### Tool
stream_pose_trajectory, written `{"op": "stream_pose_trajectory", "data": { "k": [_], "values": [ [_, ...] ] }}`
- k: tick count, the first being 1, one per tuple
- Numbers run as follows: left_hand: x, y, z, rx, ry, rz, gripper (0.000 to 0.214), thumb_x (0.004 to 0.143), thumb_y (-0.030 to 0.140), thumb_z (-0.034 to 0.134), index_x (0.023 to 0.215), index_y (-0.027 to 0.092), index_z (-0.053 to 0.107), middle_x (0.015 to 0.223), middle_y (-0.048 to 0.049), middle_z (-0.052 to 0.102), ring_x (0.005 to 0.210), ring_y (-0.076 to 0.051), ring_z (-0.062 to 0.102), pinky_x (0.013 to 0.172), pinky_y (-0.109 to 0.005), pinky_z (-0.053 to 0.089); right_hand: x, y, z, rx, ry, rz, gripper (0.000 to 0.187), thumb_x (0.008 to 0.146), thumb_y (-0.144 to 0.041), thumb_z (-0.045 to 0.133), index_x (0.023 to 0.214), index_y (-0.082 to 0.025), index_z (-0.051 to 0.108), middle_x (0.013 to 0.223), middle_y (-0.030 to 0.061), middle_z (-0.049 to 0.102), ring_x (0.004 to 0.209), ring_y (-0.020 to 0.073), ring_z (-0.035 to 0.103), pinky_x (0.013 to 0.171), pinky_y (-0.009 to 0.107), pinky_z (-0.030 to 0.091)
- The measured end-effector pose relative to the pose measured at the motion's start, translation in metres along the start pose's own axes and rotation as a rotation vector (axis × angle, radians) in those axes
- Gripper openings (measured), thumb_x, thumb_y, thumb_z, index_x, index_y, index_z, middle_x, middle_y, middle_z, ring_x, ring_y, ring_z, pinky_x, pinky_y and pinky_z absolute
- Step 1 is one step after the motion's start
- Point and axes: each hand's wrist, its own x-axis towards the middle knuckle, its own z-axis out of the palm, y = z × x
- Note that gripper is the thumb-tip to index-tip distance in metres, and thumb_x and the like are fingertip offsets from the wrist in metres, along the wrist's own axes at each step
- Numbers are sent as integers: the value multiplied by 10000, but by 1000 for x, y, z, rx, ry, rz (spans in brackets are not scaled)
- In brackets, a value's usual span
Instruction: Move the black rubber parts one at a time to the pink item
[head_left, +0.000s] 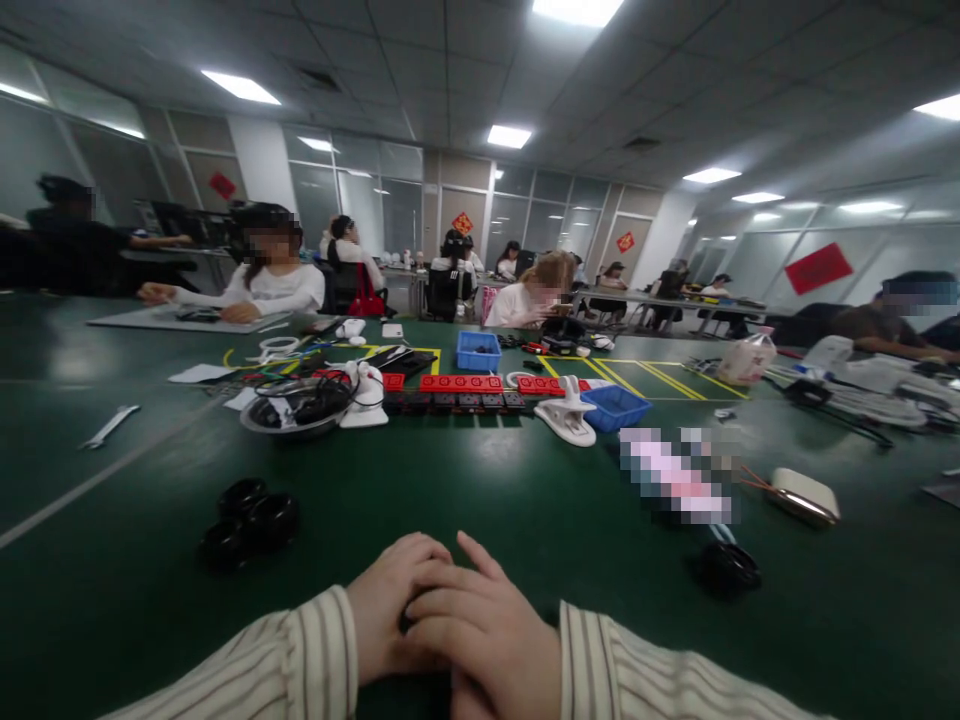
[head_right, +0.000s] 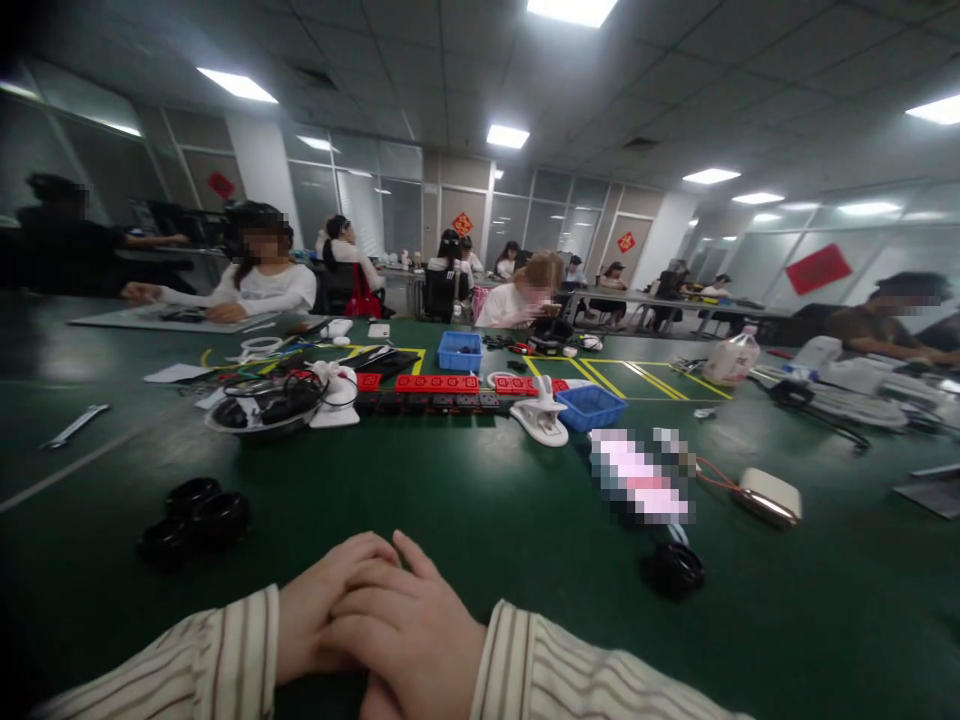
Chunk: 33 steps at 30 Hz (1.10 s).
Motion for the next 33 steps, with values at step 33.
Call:
{"op": "stream_pose_trajectory", "data": {
  "k": [33],
  "values": [
    [-3, 15, 10, 62, 80, -132, 317, 565, 274, 613, 849, 188, 501, 918, -62, 580, 926, -260, 551, 1032, -549, 266, 0, 0, 2, -12, 144, 390, 282, 800, -400, 466, 937, -167, 548, 901, 67, 549, 860, 192, 457, 805, 372, 382]
  ]
}}
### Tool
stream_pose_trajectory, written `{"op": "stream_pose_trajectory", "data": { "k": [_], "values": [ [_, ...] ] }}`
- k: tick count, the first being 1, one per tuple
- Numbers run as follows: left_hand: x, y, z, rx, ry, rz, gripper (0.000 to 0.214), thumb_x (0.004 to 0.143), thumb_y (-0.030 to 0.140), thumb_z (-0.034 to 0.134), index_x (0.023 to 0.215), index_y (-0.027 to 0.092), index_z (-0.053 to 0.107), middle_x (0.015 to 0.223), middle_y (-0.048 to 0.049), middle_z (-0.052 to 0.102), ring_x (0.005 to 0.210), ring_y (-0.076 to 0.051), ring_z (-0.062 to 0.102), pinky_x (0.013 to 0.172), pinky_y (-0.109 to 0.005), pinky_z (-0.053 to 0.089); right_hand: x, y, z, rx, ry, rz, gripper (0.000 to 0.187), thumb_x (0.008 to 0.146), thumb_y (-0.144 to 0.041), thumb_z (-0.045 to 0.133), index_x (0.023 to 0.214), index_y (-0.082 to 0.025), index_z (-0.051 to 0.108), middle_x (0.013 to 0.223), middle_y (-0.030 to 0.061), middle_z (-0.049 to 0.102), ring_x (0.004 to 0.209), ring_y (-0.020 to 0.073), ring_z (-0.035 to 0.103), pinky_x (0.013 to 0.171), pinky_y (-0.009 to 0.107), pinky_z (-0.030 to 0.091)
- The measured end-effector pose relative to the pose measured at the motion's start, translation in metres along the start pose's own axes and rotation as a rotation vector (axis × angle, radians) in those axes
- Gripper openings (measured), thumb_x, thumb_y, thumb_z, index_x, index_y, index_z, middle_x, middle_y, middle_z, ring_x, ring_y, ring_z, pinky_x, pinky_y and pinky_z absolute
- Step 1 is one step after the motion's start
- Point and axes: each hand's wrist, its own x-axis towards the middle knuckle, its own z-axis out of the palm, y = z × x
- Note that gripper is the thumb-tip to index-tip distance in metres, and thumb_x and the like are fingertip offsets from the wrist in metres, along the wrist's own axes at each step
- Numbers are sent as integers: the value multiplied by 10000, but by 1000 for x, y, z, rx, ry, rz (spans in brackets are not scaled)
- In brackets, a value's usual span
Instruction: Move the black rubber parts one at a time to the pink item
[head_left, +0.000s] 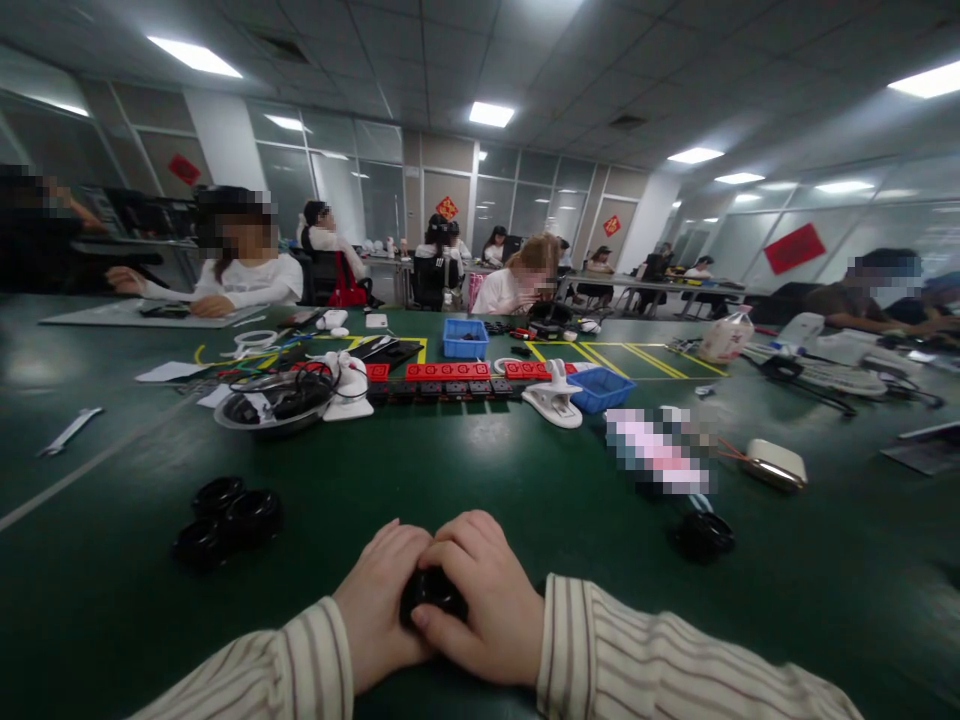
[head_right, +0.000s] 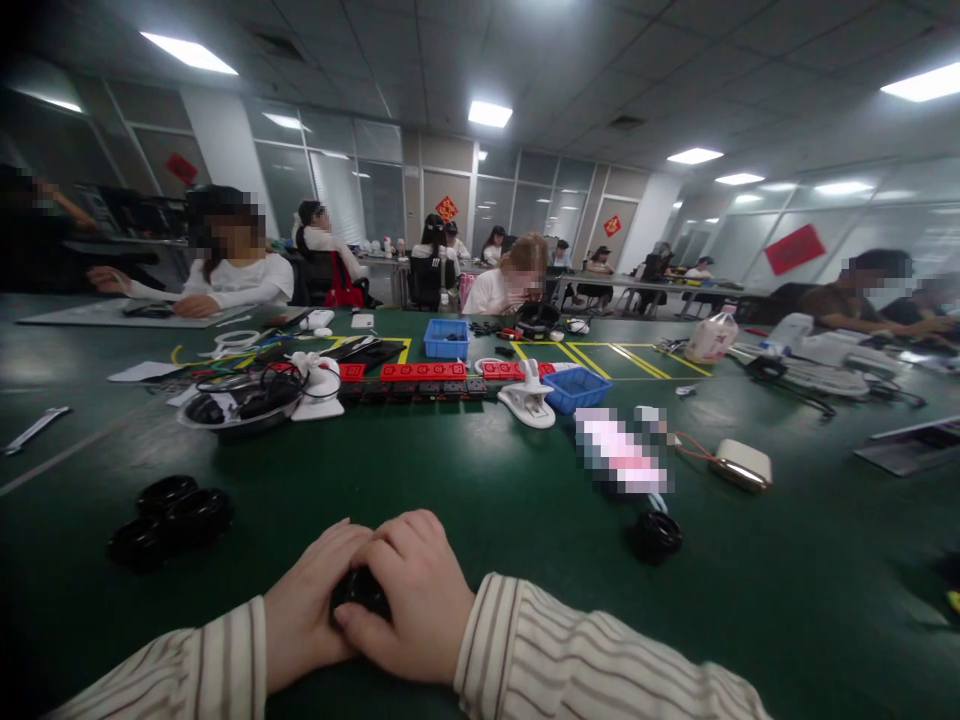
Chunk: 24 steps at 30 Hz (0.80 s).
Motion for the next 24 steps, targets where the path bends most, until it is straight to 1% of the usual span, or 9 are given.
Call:
{"op": "stream_pose_trajectory", "data": {
  "k": [3, 6, 8, 10, 12, 14, 18, 20, 24],
  "values": [
    [4, -1, -3, -20, -43, 17, 251, 560, 236, 580, 786, 198, 478, 875, -37, 572, 891, -234, 553, 1023, -508, 296, 1, 1, 1, 14, -6, -70, 207, 733, -260, 452, 894, -177, 551, 893, 54, 579, 856, 183, 470, 820, 365, 378],
    [5, -4, -5, -40, -104, 44, 215, 571, 234, 580, 761, 207, 482, 853, -19, 573, 906, -223, 543, 1021, -471, 315, 0, 3, 1, 47, -43, -188, 220, 670, -200, 429, 856, -203, 547, 895, 20, 620, 906, 173, 490, 938, 391, 321],
    [5, -5, -5, -35, -113, 50, 248, 573, 249, 598, 801, 209, 510, 881, -21, 583, 949, -234, 533, 1029, -469, 305, -1, 4, 0, 60, -68, -231, 235, 681, -208, 427, 887, -216, 541, 918, 5, 633, 961, 169, 496, 1019, 411, 243],
    [4, -6, -5, -36, -91, 66, 348, 581, 284, 622, 911, 209, 538, 947, -32, 590, 990, -251, 523, 1026, -467, 307, -2, 5, -2, 63, -65, -221, 269, 723, -257, 435, 972, -216, 529, 979, 19, 623, 1004, 173, 491, 1043, 418, 213],
    [4, -7, -4, -52, -62, 87, 443, 591, 335, 644, 1001, 208, 535, 1010, -47, 585, 1000, -264, 520, 993, -460, 343, -2, 6, -4, 57, -25, -173, 328, 765, -350, 443, 1049, -199, 505, 1041, 55, 587, 1015, 187, 482, 1028, 428, 234],
    [4, -7, -3, -73, -46, 84, 448, 604, 379, 652, 995, 197, 529, 1008, -64, 577, 962, -265, 526, 918, -445, 406, -1, 8, -3, 47, 34, -108, 392, 795, -460, 436, 1060, -178, 496, 1026, 80, 560, 979, 198, 480, 988, 438, 272],
    [6, -6, -4, -59, -46, 23, 338, 623, 389, 640, 854, 176, 515, 896, -61, 551, 853, -242, 519, 774, -400, 461, 2, 12, 2, 20, 91, -20, 421, 789, -570, 444, 893, -171, 528, 852, 55, 547, 833, 186, 471, 845, 391, 358],
    [7, -6, -5, -46, -56, 28, 284, 606, 330, 630, 813, 178, 509, 861, -48, 541, 830, -229, 510, 758, -386, 458, 3, 13, 3, 1, 70, -12, 362, 775, -532, 487, 835, -177, 526, 809, 41, 547, 804, 179, 467, 811, 371, 364],
    [8, -5, -7, -56, -83, 56, 249, 555, 201, 589, 790, 189, 510, 882, -36, 545, 851, -213, 512, 787, -371, 455, 2, 9, 2, 7, 29, -80, 167, 708, -298, 496, 831, -187, 521, 826, 33, 582, 822, 171, 481, 807, 356, 369]
  ]
}}
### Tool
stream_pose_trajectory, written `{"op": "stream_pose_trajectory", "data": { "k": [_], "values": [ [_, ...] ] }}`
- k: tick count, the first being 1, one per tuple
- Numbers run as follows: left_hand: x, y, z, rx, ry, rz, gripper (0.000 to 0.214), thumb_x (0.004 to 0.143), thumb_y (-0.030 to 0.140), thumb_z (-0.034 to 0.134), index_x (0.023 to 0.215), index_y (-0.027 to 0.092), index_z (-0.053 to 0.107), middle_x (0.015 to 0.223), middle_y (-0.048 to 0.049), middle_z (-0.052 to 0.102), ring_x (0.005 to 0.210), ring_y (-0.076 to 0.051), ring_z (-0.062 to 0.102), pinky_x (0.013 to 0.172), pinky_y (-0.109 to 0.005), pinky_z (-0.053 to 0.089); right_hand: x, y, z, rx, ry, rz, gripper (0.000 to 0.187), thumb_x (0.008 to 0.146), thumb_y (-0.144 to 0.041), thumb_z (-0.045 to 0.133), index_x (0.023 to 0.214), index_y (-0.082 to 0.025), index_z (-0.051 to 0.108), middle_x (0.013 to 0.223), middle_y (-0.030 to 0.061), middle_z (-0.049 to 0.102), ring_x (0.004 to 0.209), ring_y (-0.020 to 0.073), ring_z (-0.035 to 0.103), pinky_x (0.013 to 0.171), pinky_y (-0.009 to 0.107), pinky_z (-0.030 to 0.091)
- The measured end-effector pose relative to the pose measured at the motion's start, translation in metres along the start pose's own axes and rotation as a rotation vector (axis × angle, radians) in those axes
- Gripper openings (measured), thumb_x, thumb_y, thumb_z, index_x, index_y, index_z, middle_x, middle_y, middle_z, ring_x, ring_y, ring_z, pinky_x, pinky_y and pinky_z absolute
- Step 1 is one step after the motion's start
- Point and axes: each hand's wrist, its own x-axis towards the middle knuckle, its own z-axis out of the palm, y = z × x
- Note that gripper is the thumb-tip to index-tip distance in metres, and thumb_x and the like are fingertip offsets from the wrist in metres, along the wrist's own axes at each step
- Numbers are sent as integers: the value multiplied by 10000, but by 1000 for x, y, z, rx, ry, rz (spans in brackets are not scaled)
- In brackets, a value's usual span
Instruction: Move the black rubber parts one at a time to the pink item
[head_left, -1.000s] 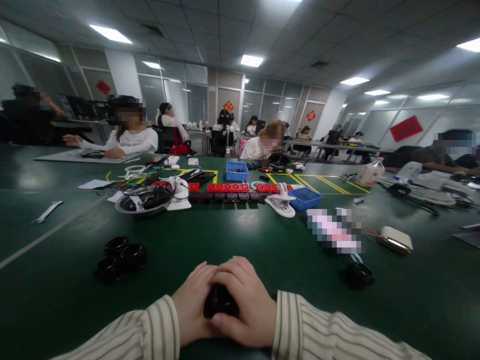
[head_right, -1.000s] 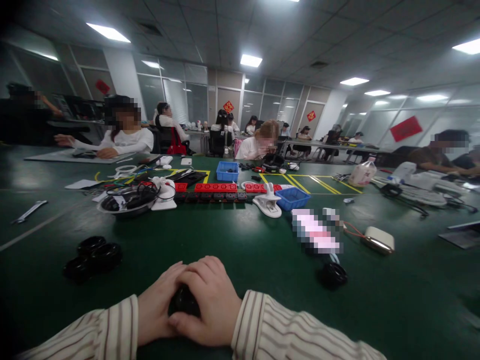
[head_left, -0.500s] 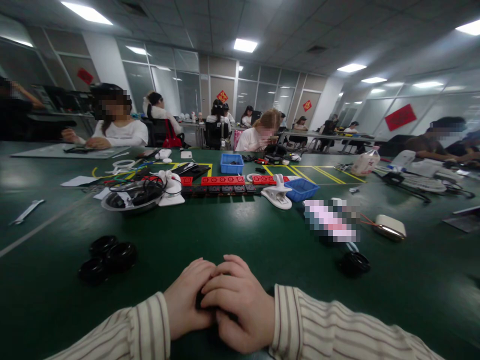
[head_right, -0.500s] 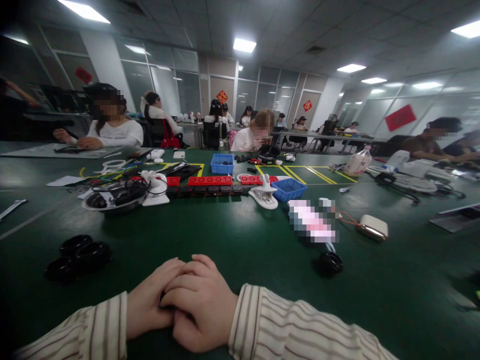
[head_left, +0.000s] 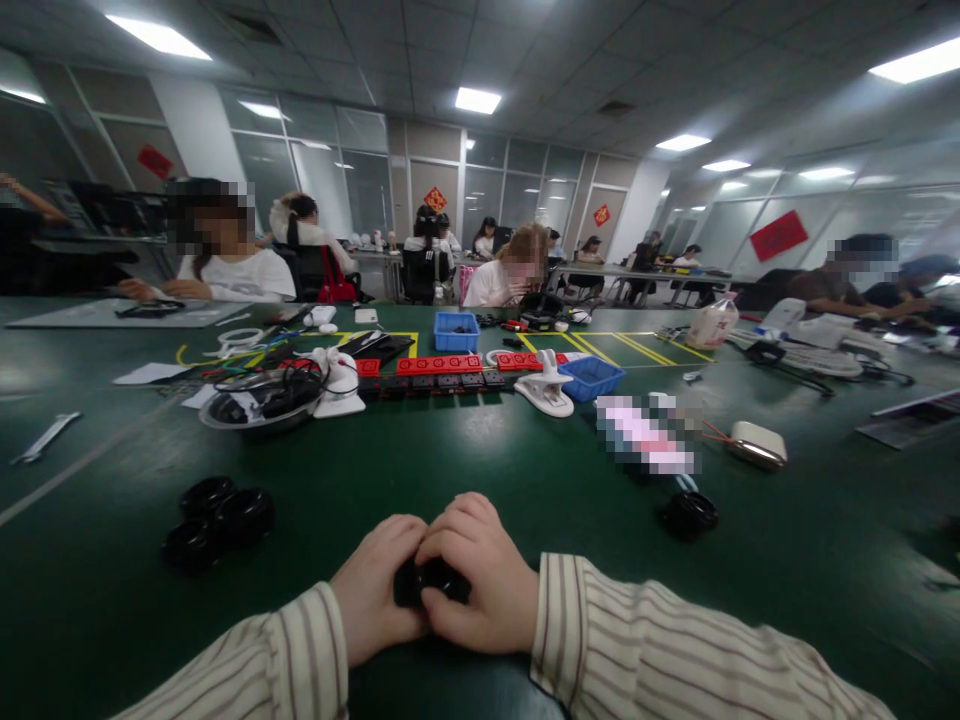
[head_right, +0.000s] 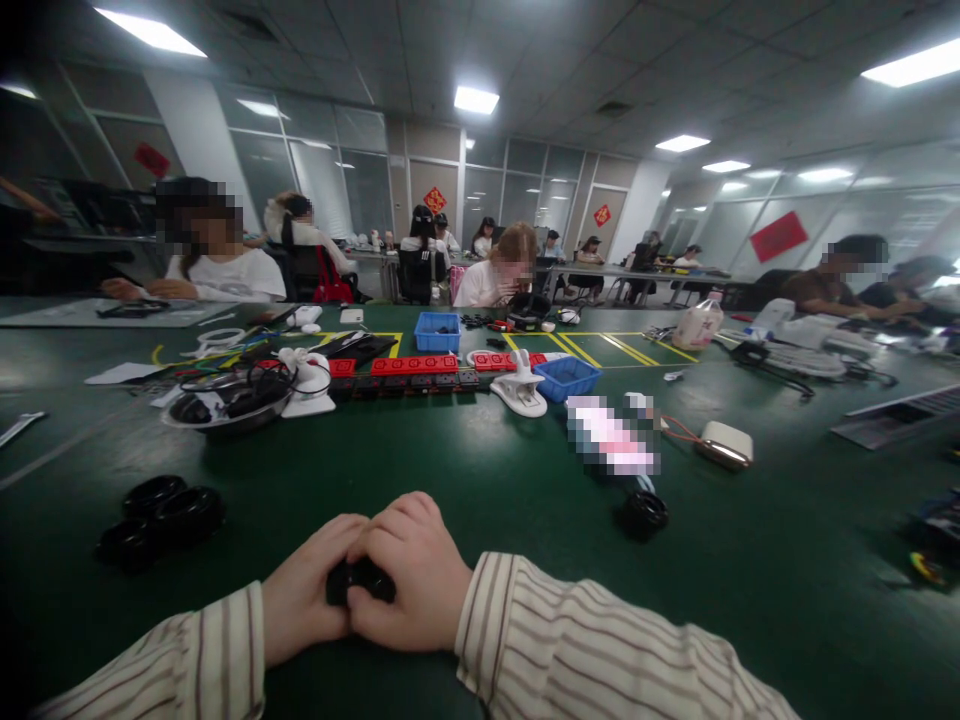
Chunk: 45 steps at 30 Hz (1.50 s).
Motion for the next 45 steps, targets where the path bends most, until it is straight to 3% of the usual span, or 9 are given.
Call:
{"op": "stream_pose_trajectory", "data": {
  "k": [4, 7, 10, 15, 20, 25, 29, 36, 45],
  "values": [
    [-2, 2, 0, 38, -10, 35, 182, 553, 197, 582, 723, 193, 518, 848, -24, 553, 892, -225, 528, 900, -418, 415, -2, -5, -2, 35, -58, -130, 197, 654, -187, 437, 830, -214, 520, 854, -4, 632, 905, 163, 505, 967, 402, 287],
    [-3, 1, 0, 41, 15, 50, 318, 578, 291, 624, 873, 197, 550, 933, -37, 580, 977, -256, 522, 977, -454, 358, -2, -7, -5, 58, -29, -166, 239, 721, -251, 449, 944, -214, 525, 961, 8, 625, 986, 163, 499, 1033, 411, 219],
    [-4, 0, 1, -6, 33, 36, 491, 591, 406, 657, 1008, 187, 518, 1025, -70, 570, 992, -275, 520, 948, -455, 387, -1, -5, -5, 49, 24, -90, 344, 787, -413, 460, 1031, -176, 512, 1019, 66, 578, 967, 183, 495, 980, 417, 290],
    [-2, -3, 3, -31, 13, -29, 352, 600, 362, 653, 849, 169, 498, 948, -75, 546, 923, -261, 524, 853, -432, 446, -1, 3, 1, 9, 43, 38, 441, 774, -586, 476, 883, -164, 543, 862, 63, 556, 829, 185, 481, 792, 364, 391],
    [-1, -1, 2, -37, 12, -12, 303, 563, 219, 589, 844, 187, 480, 933, -57, 543, 917, -245, 516, 852, -414, 440, 0, 5, 2, -2, -23, 17, 288, 759, -428, 543, 880, -167, 545, 862, 57, 576, 835, 176, 490, 787, 344, 391],
    [-2, -1, 2, 15, 1, 53, 233, 578, 193, 554, 805, 193, 500, 898, -38, 560, 909, -233, 528, 905, -424, 410, 0, 5, 0, 56, -77, -175, 200, 693, -196, 440, 873, -190, 528, 896, 27, 633, 901, 163, 505, 865, 347, 372],
    [-3, -2, 4, 30, 20, 63, 366, 575, 257, 623, 922, 191, 528, 958, -49, 575, 973, -258, 517, 965, -453, 359, 0, 3, 0, 90, -42, -264, 240, 722, -246, 428, 937, -199, 524, 945, 31, 630, 961, 173, 504, 927, 373, 341],
    [-2, -3, 3, -42, 26, -4, 342, 624, 316, 646, 913, 184, 518, 983, -67, 553, 953, -256, 514, 879, -422, 426, -1, 0, 0, 17, 58, -13, 411, 799, -532, 459, 960, -162, 537, 914, 84, 559, 867, 200, 482, 803, 379, 396],
    [-2, -1, -1, -34, -20, 21, 214, 607, 190, 592, 808, 188, 515, 901, -31, 561, 915, -221, 520, 918, -403, 395, 1, 2, 0, 74, -55, -139, 173, 709, -229, 441, 853, -188, 527, 888, 45, 622, 862, 171, 510, 823, 348, 397]
  ]
}}
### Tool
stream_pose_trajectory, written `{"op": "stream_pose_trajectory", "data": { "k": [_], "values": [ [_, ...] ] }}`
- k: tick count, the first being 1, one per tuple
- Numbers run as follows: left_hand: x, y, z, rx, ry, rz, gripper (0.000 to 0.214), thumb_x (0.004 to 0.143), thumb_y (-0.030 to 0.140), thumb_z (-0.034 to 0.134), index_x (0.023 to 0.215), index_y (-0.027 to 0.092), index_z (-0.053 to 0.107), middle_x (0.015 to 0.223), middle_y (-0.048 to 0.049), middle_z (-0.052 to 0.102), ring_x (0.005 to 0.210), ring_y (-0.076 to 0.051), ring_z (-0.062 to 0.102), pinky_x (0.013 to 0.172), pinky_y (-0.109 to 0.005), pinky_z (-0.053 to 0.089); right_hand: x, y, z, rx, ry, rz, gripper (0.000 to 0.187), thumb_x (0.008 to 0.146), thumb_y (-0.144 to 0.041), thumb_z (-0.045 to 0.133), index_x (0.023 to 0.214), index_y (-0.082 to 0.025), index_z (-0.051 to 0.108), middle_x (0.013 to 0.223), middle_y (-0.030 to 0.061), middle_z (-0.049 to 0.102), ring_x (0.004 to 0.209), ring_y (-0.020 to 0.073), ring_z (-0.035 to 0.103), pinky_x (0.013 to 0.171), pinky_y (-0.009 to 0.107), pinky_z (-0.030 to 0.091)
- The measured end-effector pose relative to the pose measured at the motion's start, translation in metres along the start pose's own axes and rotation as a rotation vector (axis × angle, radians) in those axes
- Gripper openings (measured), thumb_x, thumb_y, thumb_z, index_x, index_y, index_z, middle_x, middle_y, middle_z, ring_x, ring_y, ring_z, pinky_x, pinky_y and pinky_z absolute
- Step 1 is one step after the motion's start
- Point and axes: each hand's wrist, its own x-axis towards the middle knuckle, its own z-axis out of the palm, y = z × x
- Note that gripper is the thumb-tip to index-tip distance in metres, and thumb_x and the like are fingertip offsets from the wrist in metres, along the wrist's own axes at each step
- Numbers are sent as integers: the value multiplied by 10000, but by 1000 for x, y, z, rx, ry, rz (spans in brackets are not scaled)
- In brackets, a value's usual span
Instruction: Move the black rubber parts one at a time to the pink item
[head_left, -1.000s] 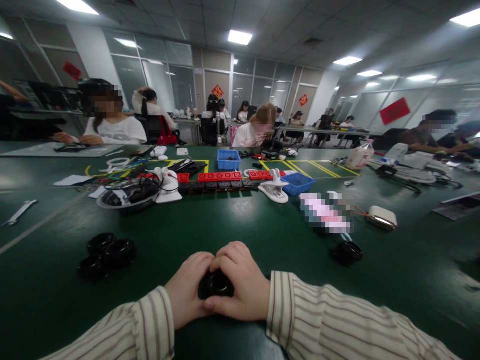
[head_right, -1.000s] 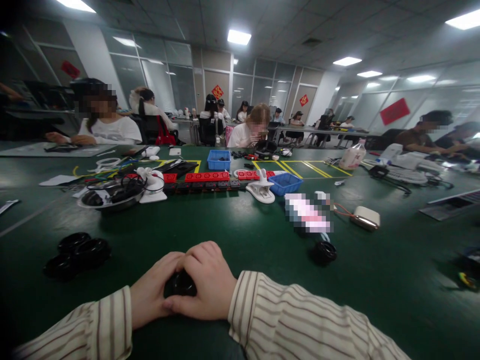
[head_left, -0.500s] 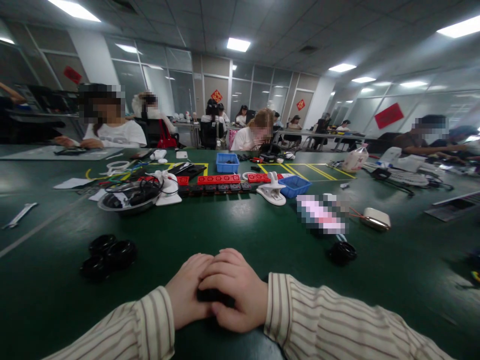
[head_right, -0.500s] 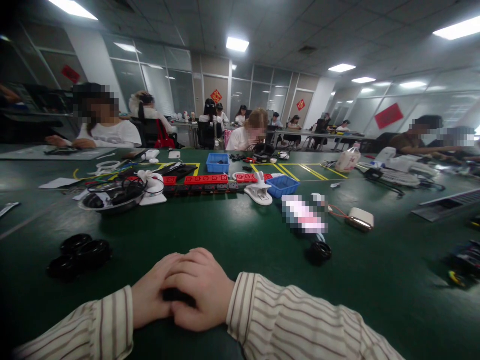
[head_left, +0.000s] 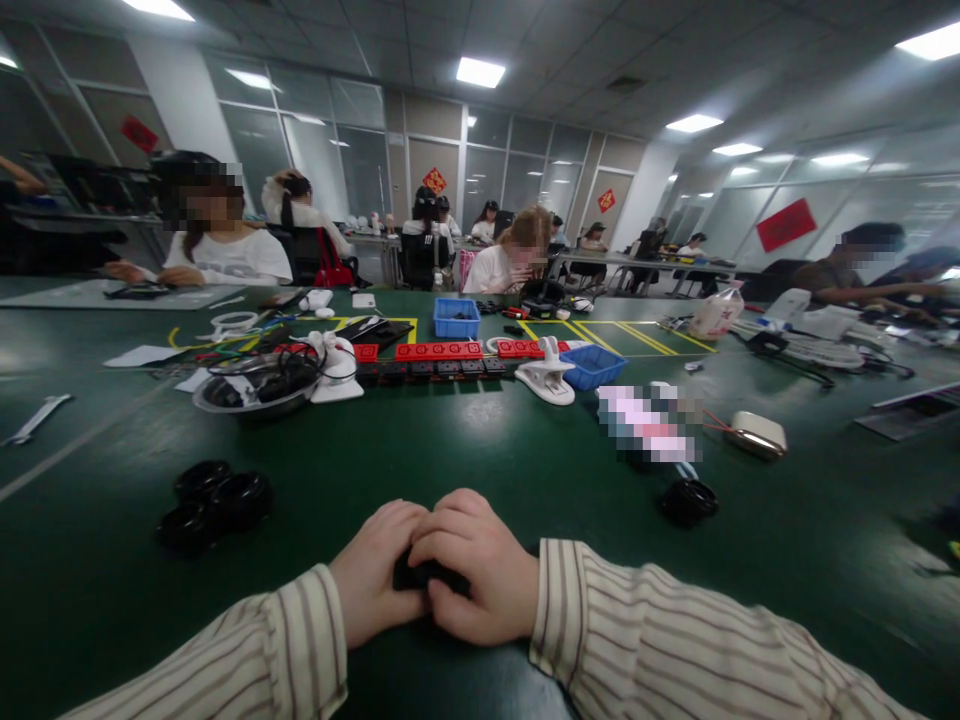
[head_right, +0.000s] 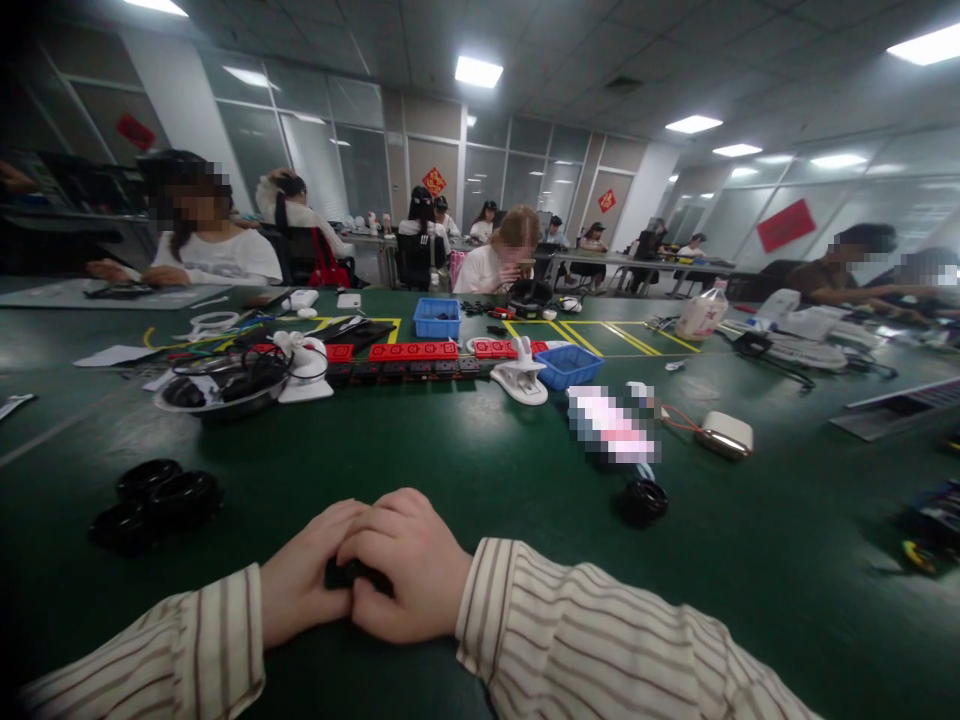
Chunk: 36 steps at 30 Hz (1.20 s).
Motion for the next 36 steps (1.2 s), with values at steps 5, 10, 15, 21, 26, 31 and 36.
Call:
{"op": "stream_pose_trajectory", "data": {
  "k": [5, 10, 15, 21, 26, 31, 36],
  "values": [
    [-3, -5, 3, 31, -29, 65, 245, 688, 385, 620, 853, 209, 579, 957, -38, 596, 990, -247, 514, 1023, -468, 294, -2, 0, -1, 29, -59, -120, 158, 647, -187, 424, 772, -217, 514, 817, -3, 643, 929, 167, 524, 987, 383, 297],
    [-4, -6, 10, 65, 40, 57, 580, 612, 482, 676, 1099, 211, 517, 1103, -75, 569, 1078, -293, 487, 1046, -521, 247, -2, -2, -1, 16, 79, -87, 268, 766, -380, 433, 932, -192, 524, 908, 46, 614, 923, 176, 512, 956, 393, 321],
    [-1, 6, 7, 67, 45, -20, 480, 553, 426, 706, 920, 174, 528, 949, -67, 571, 916, -269, 528, 874, -467, 422, -1, -3, 4, -109, 129, 171, 400, 803, -554, 423, 839, -170, 530, 830, 61, 550, 804, 185, 468, 768, 363, 379],
    [1, 10, 3, 21, 16, -30, 326, 560, 234, 645, 863, 175, 539, 923, -51, 563, 898, -241, 525, 852, -427, 439, 0, -5, 4, -117, 77, 152, 268, 762, -434, 522, 828, -176, 547, 823, 45, 557, 804, 177, 467, 766, 346, 372],
    [0, 7, 2, 39, -37, 56, 214, 564, 222, 596, 764, 193, 526, 881, -29, 556, 895, -223, 526, 914, -411, 414, 0, -4, 2, -30, 0, -69, 154, 694, -222, 438, 816, -190, 526, 824, 26, 601, 820, 154, 494, 805, 332, 381],
    [-2, 1, 4, 39, -68, 66, 289, 558, 256, 625, 828, 200, 539, 858, -26, 576, 908, -242, 538, 1020, -488, 309, -2, -3, 1, -5, -47, -167, 190, 693, -225, 421, 866, -203, 495, 868, 13, 614, 897, 147, 511, 943, 362, 333],
    [-2, 2, 4, -19, -29, 55, 513, 586, 392, 684, 1045, 222, 530, 1032, -50, 587, 1045, -281, 507, 1045, -504, 262, -2, -3, 0, -40, 34, -37, 329, 803, -421, 425, 1016, -178, 483, 972, 78, 567, 928, 188, 493, 881, 386, 367]
  ]
}}
